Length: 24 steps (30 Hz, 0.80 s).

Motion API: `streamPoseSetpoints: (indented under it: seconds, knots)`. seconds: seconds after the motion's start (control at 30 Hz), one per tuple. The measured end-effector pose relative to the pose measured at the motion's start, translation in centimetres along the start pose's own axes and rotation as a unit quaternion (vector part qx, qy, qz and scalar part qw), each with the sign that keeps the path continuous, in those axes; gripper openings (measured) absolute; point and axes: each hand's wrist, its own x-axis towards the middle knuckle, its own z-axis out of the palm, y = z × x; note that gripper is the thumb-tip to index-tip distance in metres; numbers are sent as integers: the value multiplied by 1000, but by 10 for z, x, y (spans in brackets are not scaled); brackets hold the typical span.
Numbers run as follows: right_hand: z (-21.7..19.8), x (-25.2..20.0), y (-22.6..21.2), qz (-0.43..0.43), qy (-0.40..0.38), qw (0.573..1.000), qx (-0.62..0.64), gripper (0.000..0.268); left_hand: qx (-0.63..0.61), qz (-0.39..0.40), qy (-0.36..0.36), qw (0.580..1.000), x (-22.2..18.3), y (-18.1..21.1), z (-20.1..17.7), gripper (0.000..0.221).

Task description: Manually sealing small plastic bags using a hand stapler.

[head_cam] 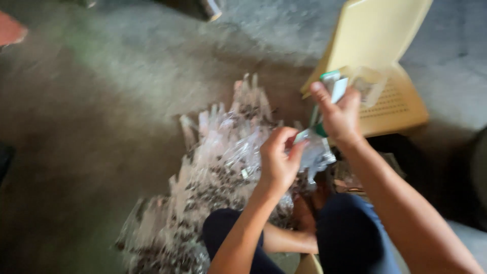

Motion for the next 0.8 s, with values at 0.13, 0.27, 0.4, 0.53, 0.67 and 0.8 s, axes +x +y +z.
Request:
streamPoseSetpoints:
  seconds: [0.13,0.27,0.4,0.53,0.67,0.8]
  knots:
    - [-5,-1,10,60,45,997,1,43,-2,-2,-37,999,-5,-4,7,19]
    - [-12,0,27,108,11,994,8,45,-9,-46,-43,998,-9,-11,10,17]
    - [-25,-5,11,88,-20,996,-2,45,-1,-38,-31,999,-1,-8,12,13]
    - [-30,-13,1,75,-15,997,11,43,-16,-58,-29,998,3,-3,14,9]
    - [-44,1,4,74,51,992,91,46,-20,-103,-15,994,2,-3,1,15]
    - [-55,2,10,91,72,984,134,46,36,-76,-3,996,-6,-17,9,19]
